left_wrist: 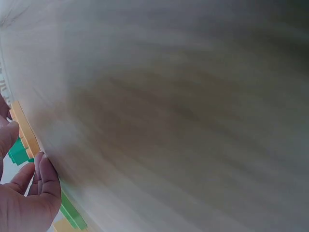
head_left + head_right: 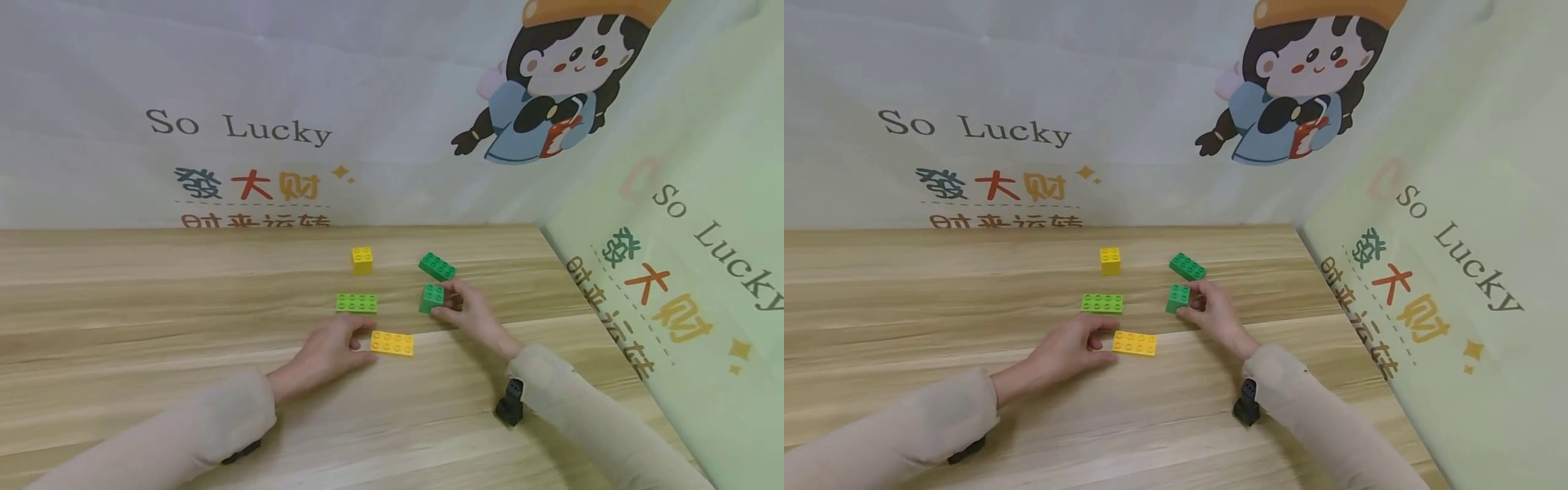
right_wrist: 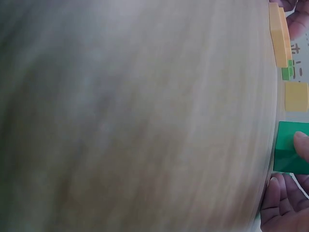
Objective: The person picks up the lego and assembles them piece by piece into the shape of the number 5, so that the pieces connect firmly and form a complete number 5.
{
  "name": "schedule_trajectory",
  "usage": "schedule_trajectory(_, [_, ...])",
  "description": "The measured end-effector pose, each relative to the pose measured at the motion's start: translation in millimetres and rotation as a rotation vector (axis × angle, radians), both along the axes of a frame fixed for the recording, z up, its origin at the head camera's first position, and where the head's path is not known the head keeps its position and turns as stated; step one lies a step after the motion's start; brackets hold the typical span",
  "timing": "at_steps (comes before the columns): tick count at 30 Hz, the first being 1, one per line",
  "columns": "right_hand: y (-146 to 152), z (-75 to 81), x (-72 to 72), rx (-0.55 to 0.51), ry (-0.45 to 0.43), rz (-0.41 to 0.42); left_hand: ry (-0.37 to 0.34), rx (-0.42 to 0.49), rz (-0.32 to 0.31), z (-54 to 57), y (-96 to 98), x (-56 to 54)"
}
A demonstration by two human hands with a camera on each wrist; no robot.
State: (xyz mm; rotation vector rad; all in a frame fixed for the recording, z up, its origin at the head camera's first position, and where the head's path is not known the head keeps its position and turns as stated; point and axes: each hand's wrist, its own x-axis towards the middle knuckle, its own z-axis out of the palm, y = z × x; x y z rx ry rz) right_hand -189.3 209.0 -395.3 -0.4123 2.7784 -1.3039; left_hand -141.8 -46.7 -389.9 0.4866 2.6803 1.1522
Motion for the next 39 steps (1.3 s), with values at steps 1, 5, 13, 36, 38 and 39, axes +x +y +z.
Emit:
schedule_trajectory(1, [-0.6,-0.5,0.7,0.002,0.001,-0.001,0.006,-0.006,-0.007,-0.2,1.7,-0.4])
schedule_trajectory(5, [-2.9,0.5,8.3,-0.022,-0.007,-0.003,0.025,-0.011,-0.025,-1.7,6.7,-1.8])
schedule_trajectory(13, [-14.9,3.1,33.9,-0.137,-0.071,0.047,0.058,-0.009,-0.01,-2.9,7.7,-3.7])
schedule_trajectory(36, [-31.4,-0.4,51.8,-0.185,-0.07,0.081,0.131,-0.03,-0.046,-3.1,4.1,-6.8])
schedule_trajectory(38, [-31.6,0.2,51.9,-0.177,-0.066,0.087,0.128,-0.03,-0.047,-2.7,3.8,-6.6])
schedule_trajectory(39, [-31.8,0.3,51.5,-0.176,-0.064,0.092,0.127,-0.028,-0.048,-2.5,3.6,-6.5])
